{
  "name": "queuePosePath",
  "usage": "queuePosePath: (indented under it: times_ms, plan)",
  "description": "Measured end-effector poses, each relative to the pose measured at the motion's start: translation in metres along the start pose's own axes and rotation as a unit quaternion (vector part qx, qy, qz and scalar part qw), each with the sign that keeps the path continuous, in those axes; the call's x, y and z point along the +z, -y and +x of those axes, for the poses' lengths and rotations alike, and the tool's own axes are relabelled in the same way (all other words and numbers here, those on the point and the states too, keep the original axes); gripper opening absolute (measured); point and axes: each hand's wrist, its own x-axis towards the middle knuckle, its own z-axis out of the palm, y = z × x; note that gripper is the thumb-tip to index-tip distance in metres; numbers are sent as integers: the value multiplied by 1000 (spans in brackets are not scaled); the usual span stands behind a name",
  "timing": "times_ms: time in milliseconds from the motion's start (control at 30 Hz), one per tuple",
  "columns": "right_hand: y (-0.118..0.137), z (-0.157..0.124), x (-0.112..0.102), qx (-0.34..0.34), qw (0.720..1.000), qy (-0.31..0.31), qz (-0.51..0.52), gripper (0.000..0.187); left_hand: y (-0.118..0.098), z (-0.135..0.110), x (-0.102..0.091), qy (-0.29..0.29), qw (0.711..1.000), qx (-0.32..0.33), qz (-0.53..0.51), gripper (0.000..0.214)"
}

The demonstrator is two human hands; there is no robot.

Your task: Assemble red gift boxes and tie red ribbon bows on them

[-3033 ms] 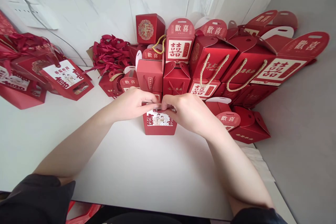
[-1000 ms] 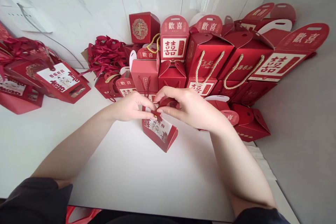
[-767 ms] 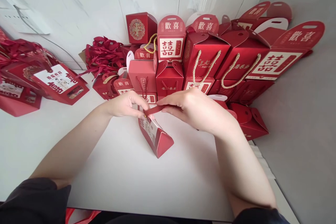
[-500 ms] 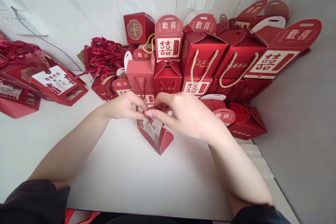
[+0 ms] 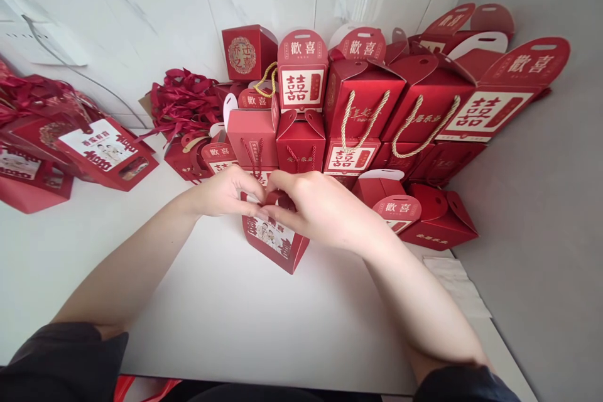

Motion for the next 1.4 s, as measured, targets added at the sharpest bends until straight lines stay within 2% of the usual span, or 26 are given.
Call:
queuePosePath:
  times_ms: [100,233,400,567,767,900,1000,1067,1167,1267,1333,1400]
  plan:
    - [-2,-6,-12,-11,999,8,29,15,0,-1,-3,44,998,7,-33,16]
    - [-4,-10,-17,-21,1000,-3,8,15,6,-1,-6,101,988,-19,-112,21]
    - [-6,3,-3,-106,991,33,76,10,16,1,-5,84,979,-31,-182,24]
    - [-12,16,8,-157,975,71,143,4,21,3,-6,86,983,-29,-160,30]
    - [-15,16,12,-186,978,66,64,16,21,4,-8,69,988,-21,-139,27]
    - [-14,10,7,-155,985,61,33,19,16,2,-10,75,987,-19,-141,25]
    - [-18,6,-2,-93,994,49,10,22,12,-1,-11,85,987,-31,-136,26]
    - [-22,3,-7,-52,996,66,1,21,12,-2,-13,88,987,-36,-133,25]
    - [-25,2,-12,-9,988,124,89,16,12,-1,-14,86,988,-18,-124,22]
    - [-23,4,-11,41,963,158,215,16,11,1,-14,62,994,9,-91,23]
    - [-20,7,-9,39,956,164,239,18,10,2,-14,48,996,11,-77,26]
    - [-18,9,-8,15,965,148,217,22,10,3,-14,49,996,10,-78,28]
